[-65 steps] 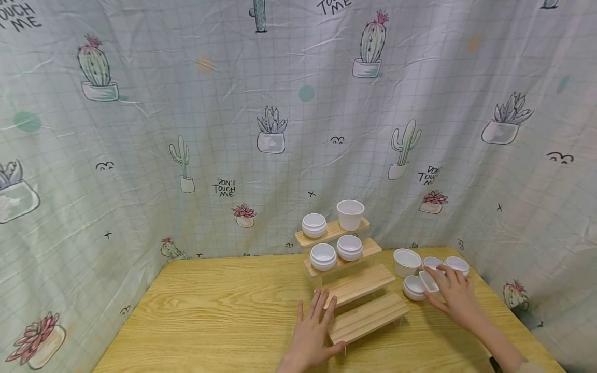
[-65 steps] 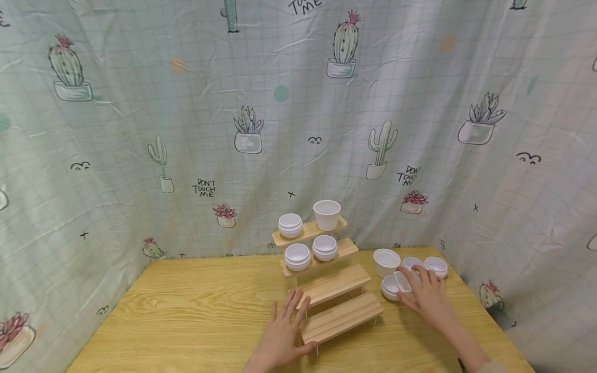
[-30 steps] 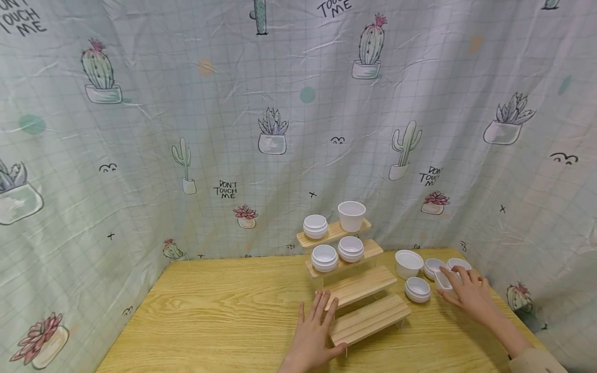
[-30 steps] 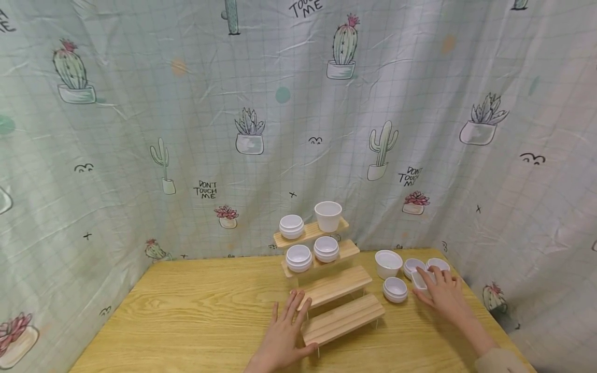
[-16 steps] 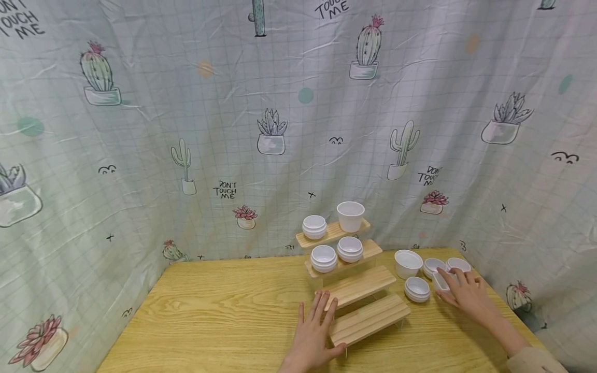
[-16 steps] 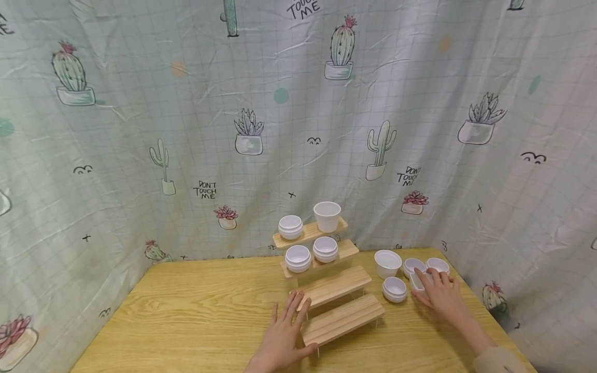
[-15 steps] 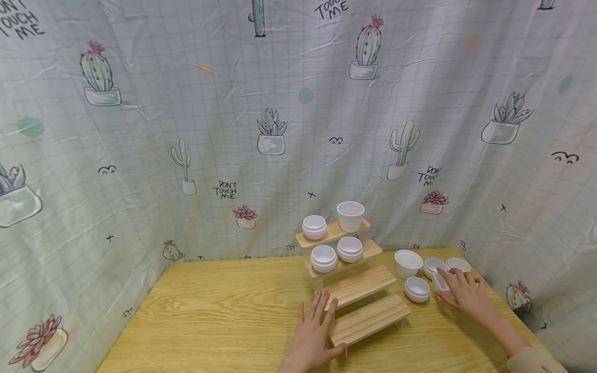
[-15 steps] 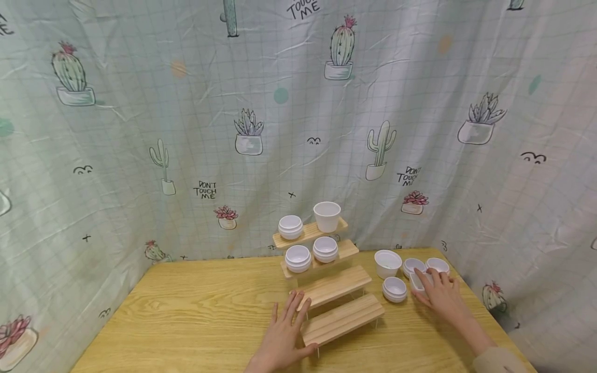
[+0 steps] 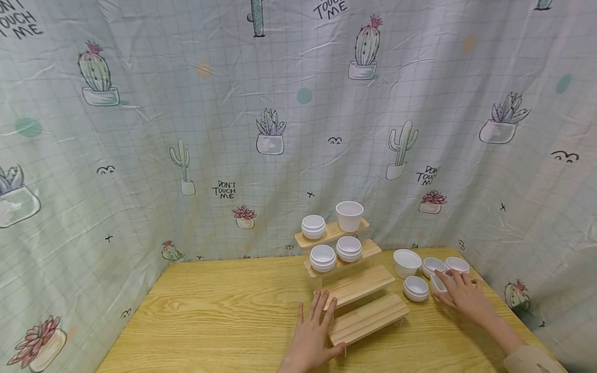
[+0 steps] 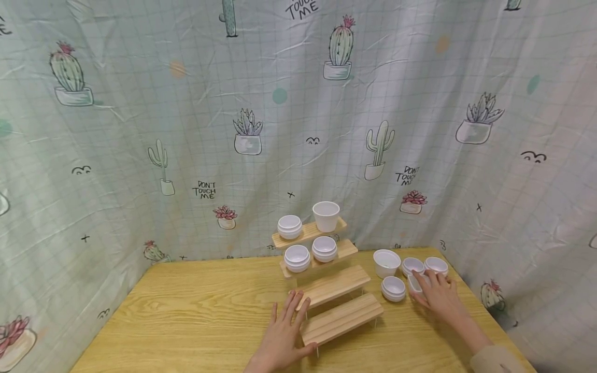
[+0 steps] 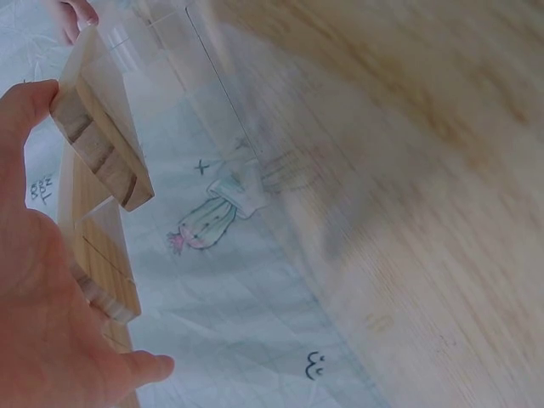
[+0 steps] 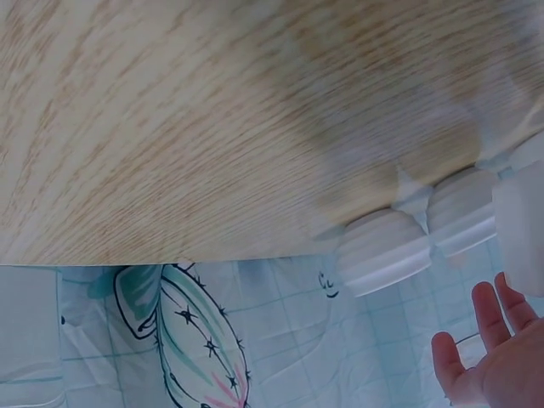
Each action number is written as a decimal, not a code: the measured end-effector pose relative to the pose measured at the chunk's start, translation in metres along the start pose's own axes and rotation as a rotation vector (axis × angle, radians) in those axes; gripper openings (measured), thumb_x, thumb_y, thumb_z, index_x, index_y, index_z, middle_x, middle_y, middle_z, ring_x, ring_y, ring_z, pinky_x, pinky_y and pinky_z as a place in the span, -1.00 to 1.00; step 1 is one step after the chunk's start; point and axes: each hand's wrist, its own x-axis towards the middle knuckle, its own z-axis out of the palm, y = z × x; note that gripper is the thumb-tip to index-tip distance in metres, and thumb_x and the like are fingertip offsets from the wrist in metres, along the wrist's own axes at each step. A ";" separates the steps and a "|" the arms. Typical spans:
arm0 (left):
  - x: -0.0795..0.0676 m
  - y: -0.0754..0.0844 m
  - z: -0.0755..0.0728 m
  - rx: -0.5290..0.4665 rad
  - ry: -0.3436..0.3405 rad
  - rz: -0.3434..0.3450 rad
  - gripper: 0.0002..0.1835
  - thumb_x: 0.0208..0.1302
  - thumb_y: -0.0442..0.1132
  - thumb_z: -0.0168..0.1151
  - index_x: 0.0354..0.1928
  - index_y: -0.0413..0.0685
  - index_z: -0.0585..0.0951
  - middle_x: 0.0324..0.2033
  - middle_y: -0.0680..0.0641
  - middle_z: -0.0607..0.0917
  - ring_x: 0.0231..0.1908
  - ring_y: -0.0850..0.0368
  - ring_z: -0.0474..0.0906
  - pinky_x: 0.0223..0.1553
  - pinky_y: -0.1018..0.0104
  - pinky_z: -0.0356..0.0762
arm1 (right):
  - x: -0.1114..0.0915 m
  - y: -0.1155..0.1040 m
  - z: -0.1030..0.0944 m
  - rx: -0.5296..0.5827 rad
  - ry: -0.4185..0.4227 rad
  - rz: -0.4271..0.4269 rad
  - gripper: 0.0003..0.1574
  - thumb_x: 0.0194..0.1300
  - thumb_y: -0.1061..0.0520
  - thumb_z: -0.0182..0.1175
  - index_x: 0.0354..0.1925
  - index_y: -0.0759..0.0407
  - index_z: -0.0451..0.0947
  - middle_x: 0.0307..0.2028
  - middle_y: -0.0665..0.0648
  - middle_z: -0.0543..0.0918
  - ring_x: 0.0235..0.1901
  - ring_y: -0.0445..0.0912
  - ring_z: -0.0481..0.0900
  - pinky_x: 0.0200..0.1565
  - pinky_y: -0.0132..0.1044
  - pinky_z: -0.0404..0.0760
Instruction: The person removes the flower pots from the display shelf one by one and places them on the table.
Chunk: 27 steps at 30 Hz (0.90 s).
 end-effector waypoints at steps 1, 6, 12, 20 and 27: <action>0.000 0.000 0.000 0.003 0.003 0.001 -0.03 -0.06 0.43 0.01 0.35 0.09 0.07 0.35 -0.04 0.10 0.34 -0.01 0.00 0.11 -0.18 0.24 | 0.000 0.000 0.000 0.003 -0.006 0.003 -0.31 -0.02 -0.27 0.18 -0.01 0.10 0.42 -0.20 0.21 0.45 -0.23 0.15 0.39 -0.37 0.08 0.29; 0.000 0.000 0.001 0.013 0.017 0.002 -0.03 -0.06 0.43 0.01 0.35 0.09 0.09 0.35 -0.05 0.12 0.34 -0.01 0.02 0.10 -0.18 0.25 | -0.001 0.001 0.003 0.006 -0.029 0.015 -0.30 -0.01 -0.27 0.17 0.01 0.11 0.42 -0.19 0.21 0.43 -0.22 0.14 0.37 -0.35 0.09 0.28; 0.000 0.001 0.001 0.029 0.028 0.004 -0.03 -0.07 0.43 0.01 0.34 0.09 0.10 0.34 -0.04 0.13 0.34 -0.01 0.03 0.09 -0.17 0.25 | -0.001 -0.001 0.002 0.013 -0.046 0.034 -0.31 -0.08 -0.18 0.25 0.00 0.12 0.43 -0.17 0.21 0.44 -0.20 0.14 0.37 -0.36 0.07 0.26; 0.000 0.001 0.000 0.013 0.013 0.000 -0.04 -0.06 0.43 0.01 0.34 0.09 0.10 0.34 -0.05 0.14 0.34 -0.01 0.02 0.10 -0.17 0.25 | -0.004 -0.002 0.001 0.023 -0.079 0.054 -0.31 -0.07 -0.17 0.26 0.01 0.11 0.42 -0.16 0.20 0.44 -0.18 0.14 0.36 -0.35 0.06 0.24; -0.001 0.001 -0.003 0.002 -0.014 -0.010 -0.05 -0.05 0.43 -0.01 0.34 0.10 0.08 0.34 -0.05 0.12 0.34 0.01 -0.02 0.11 -0.17 0.24 | -0.004 -0.001 0.004 0.021 -0.095 0.058 -0.31 -0.05 -0.18 0.25 0.02 0.10 0.40 -0.15 0.21 0.43 -0.17 0.14 0.36 -0.35 0.05 0.24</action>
